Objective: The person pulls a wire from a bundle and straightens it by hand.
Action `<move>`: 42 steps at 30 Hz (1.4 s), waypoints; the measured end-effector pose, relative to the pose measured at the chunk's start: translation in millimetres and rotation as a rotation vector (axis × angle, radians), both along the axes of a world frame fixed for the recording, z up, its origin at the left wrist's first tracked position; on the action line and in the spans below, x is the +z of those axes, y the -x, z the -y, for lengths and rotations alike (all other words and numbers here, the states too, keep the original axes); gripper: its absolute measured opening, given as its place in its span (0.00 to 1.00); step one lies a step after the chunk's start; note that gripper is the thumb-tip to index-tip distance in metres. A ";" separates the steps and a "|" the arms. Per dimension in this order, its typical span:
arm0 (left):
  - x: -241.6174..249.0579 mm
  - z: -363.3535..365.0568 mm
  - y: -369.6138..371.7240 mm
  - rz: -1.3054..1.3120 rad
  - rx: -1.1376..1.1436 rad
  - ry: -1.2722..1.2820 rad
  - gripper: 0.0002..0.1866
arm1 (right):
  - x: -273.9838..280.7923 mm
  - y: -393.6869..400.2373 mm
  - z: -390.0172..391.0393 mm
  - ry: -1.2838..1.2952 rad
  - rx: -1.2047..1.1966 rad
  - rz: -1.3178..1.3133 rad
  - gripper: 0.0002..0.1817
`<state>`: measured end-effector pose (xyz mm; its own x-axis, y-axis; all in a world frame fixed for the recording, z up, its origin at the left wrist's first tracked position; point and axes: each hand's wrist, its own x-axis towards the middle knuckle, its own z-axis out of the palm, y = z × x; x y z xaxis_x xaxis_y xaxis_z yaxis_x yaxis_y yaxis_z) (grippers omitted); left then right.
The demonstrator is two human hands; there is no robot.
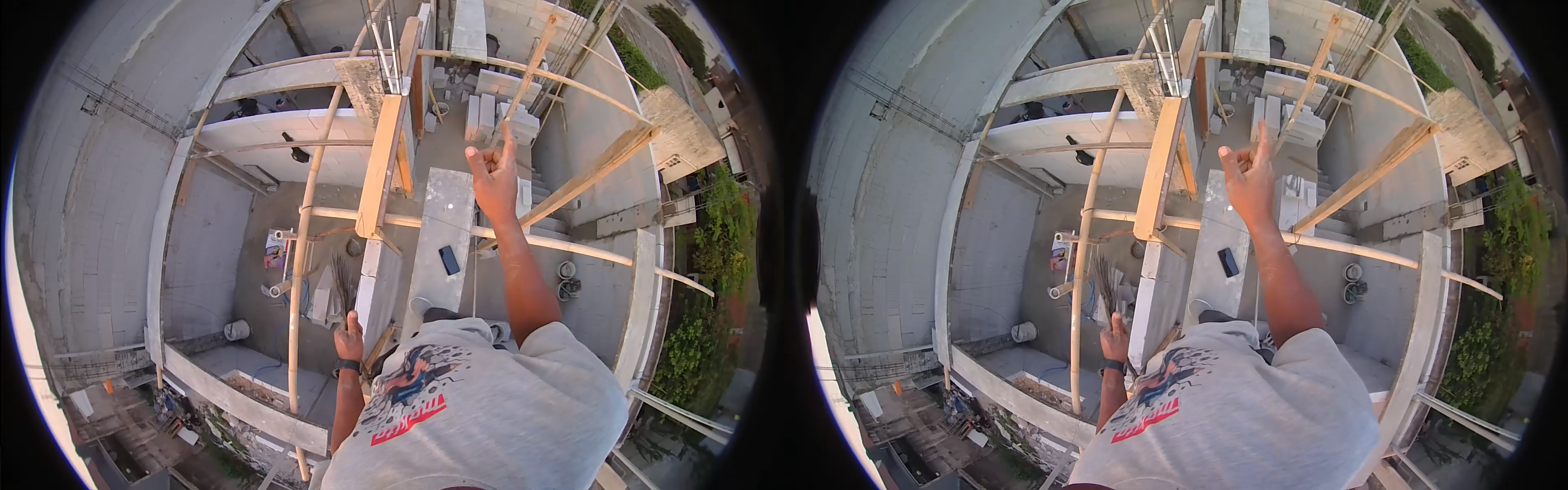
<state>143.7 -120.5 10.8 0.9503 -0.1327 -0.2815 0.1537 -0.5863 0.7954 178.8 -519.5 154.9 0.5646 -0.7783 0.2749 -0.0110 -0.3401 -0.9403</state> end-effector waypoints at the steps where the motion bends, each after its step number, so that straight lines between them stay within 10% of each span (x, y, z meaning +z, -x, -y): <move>1: 0.9 4.1 -2.7 0.037 -0.034 -0.010 0.40 | -3.6 5.6 -9.9 0.013 0.003 -0.030 0.38; 8: -9.0 20.7 -15.6 -0.077 -0.294 0.037 0.37 | -40.8 54.5 -93.8 0.222 0.422 -0.261 0.27; 15: -10.7 44.2 -23.0 -0.067 -0.483 0.105 0.34 | -28.4 69.1 -98.6 0.064 0.262 -0.242 0.34; 20: -2.1 33.5 -27.6 -0.054 -0.455 0.151 0.34 | -8.6 68.6 -73.4 0.142 -0.019 0.006 0.43; 30: -31.2 -17.3 -9.3 -0.020 -0.284 0.141 0.34 | 17.5 37.2 -116.2 0.140 0.215 0.053 0.41; 34: -25.0 -24.3 0.3 -0.068 -0.143 0.210 0.33 | 7.5 16.0 -128.2 0.159 0.489 -0.425 0.41; 42: -40.9 -47.1 10.3 -0.078 -0.013 0.209 0.34 | 79.2 -42.6 -182.8 0.139 0.568 0.159 0.41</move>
